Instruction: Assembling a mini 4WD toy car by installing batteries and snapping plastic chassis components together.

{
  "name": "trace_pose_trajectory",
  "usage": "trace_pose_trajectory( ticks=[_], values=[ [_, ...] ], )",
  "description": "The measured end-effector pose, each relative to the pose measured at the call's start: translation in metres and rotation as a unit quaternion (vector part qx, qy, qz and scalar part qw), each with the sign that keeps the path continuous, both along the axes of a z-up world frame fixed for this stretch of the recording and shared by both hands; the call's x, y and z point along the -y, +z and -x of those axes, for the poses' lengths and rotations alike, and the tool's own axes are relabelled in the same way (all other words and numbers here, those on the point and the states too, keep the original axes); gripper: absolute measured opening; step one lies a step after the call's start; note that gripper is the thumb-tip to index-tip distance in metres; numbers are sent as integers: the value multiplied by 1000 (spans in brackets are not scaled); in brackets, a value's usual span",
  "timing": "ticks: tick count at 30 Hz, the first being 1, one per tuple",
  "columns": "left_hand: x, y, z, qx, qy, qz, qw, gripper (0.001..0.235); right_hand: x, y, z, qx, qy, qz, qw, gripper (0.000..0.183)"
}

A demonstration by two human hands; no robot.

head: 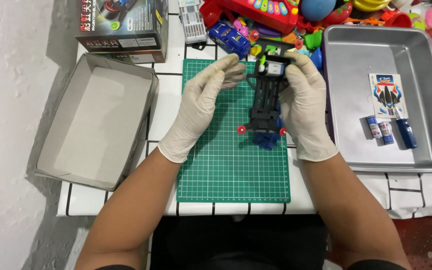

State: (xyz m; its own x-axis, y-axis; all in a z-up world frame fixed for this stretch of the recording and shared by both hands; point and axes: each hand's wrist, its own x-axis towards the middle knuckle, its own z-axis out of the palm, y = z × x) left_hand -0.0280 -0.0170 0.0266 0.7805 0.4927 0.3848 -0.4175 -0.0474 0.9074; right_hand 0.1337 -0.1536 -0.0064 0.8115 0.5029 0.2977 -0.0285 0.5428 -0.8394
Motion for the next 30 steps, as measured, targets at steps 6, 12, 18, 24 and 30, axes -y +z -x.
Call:
trace_pose_trajectory(
  ticks=[6, 12, 18, 24, 30],
  values=[
    [0, -9, -13, -147, 67, -241, 957, 30, 11, 7, -14, -79, -37, -90, 992, 18],
    [6, -35, -56, -155, 67, -527, 833, 55, 9, 1, -23, -75, -110, -85, 987, 25],
    [10, -62, -97, -124, 151, -666, 720, 13, 4, -15, -36, -98, -111, -114, 982, 23],
    [15, -53, -84, -53, 227, -738, 634, 26, 4, -4, -23, -112, -92, -119, 982, 27],
    [10, -58, -88, -79, 208, -753, 620, 16, 2, -8, -26, -118, -97, -121, 981, 17]
  ],
)
